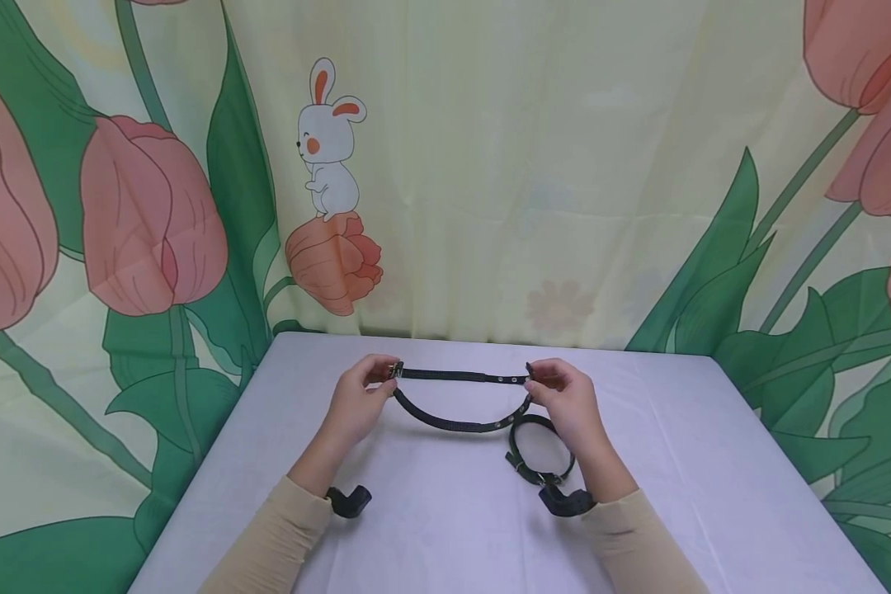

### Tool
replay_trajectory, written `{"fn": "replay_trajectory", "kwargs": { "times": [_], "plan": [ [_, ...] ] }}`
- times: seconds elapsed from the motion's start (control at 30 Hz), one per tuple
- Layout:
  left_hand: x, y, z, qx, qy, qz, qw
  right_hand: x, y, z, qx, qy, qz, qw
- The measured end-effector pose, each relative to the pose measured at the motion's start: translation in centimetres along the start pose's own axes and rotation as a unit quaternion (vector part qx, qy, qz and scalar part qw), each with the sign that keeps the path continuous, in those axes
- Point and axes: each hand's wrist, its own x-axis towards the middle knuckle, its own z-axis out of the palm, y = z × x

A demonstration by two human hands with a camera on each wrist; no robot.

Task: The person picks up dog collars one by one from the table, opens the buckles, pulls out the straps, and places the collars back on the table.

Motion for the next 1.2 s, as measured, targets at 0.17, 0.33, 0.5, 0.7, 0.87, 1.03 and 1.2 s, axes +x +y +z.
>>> {"fn": "replay_trajectory", "kwargs": {
  "times": [0.17, 0.33, 0.5, 0.7, 0.87, 1.03, 1.2],
  "plan": [
    [0.1, 0.2, -0.3, -0.003, 0.008, 0.000, 1.0000, 0.0, 0.0, -0.3, 0.029, 0.019, -0.002, 0.999],
    [0.1, 0.2, -0.6, -0.010, 0.013, 0.007, 0.9998, 0.1, 0.1, -0.6, 0.064, 0.043, -0.010, 0.997],
    [0.3, -0.1, -0.8, -0.009, 0.019, 0.004, 0.9998, 0.2, 0.2, -0.8, 0.089, 0.069, -0.008, 0.994],
    [0.8, -0.6, -1.0, -0.007, 0.035, -0.001, 0.9994, 0.5, 0.2, -1.1, 0.095, 0.082, -0.008, 0.992],
    [1.1, -0.9, -1.0, -0.021, 0.043, 0.004, 0.9989, 1.0, 0.6, -1.6, 0.093, 0.093, -0.018, 0.991],
    [1.5, -1.4, -1.1, -0.039, 0.045, 0.005, 0.9983, 1.2, 0.9, -2.0, 0.102, 0.107, -0.017, 0.989],
    [1.7, -1.7, -1.2, -0.046, 0.048, -0.002, 0.9978, 1.4, 1.2, -2.5, 0.104, 0.112, -0.002, 0.988]
  ]
}}
